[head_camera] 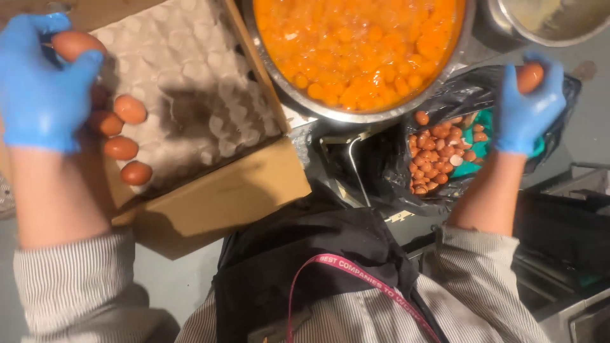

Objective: Cracking a large quantity of eggs into a bowl for food preparation.

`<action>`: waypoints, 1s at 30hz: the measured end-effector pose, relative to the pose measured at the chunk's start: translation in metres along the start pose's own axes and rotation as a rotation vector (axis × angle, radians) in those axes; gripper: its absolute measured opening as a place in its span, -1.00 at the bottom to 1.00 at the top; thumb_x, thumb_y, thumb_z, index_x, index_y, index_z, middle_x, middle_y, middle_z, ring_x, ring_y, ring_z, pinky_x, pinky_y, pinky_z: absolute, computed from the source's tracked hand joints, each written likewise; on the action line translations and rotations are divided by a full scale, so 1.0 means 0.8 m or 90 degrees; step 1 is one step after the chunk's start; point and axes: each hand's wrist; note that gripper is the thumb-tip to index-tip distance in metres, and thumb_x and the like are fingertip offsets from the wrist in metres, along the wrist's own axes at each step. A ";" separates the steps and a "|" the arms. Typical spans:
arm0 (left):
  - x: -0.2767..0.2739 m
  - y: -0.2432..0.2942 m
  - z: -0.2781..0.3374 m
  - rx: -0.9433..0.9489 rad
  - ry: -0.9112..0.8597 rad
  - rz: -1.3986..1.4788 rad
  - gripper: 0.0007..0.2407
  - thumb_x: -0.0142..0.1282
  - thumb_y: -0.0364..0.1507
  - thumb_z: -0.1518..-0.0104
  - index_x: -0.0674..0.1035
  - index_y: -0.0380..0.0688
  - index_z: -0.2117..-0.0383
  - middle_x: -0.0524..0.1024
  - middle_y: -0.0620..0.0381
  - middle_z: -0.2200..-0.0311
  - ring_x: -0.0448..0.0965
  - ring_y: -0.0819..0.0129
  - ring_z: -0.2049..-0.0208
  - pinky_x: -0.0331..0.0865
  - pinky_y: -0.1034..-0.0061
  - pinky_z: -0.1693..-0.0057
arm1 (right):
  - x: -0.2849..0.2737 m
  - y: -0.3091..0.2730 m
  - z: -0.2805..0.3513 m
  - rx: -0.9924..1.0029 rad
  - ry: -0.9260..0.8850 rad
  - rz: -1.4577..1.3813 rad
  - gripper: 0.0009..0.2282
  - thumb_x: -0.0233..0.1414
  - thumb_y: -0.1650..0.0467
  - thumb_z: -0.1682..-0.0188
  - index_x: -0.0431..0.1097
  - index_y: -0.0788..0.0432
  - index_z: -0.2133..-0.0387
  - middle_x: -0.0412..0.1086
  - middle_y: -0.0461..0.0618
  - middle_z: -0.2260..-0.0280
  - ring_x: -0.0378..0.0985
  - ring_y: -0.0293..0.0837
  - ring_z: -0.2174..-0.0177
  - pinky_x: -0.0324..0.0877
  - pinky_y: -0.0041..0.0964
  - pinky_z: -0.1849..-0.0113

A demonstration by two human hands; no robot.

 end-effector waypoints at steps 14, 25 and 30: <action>0.163 0.306 0.078 0.247 -0.205 0.540 -0.44 0.31 -0.41 -0.19 0.27 -0.19 -0.27 0.46 -0.04 -0.11 0.58 0.14 -0.09 0.47 0.35 -0.19 | 0.086 -0.324 0.030 -0.279 -0.124 -0.156 -0.54 0.29 0.40 0.11 0.37 0.30 -0.05 0.41 0.31 0.03 0.52 0.27 0.06 0.43 0.01 -0.01; 0.018 0.070 0.072 0.052 -0.207 -0.373 -0.71 0.23 -0.26 -0.14 0.56 -0.15 0.12 0.53 -0.07 0.19 0.58 -0.03 0.12 0.47 0.10 0.15 | 0.115 -0.109 0.060 -0.048 -0.225 0.075 -0.74 0.29 0.35 0.00 0.49 0.20 0.10 0.52 0.17 0.22 0.59 0.18 0.22 0.48 -0.06 0.17; 0.030 0.036 0.076 -0.066 -0.256 -0.364 -0.74 0.20 -0.32 -0.05 0.50 -0.09 0.17 0.50 -0.15 0.12 0.56 -0.15 0.15 0.47 0.05 0.17 | 0.130 -0.132 0.015 -0.026 -0.196 0.029 -0.70 0.29 0.30 -0.02 0.46 0.19 0.08 0.53 0.20 0.21 0.60 0.23 0.22 0.49 -0.01 0.18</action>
Point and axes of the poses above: each hand's wrist, its own z-axis away from the middle knuckle, its own x-axis out of the palm, y = z × x
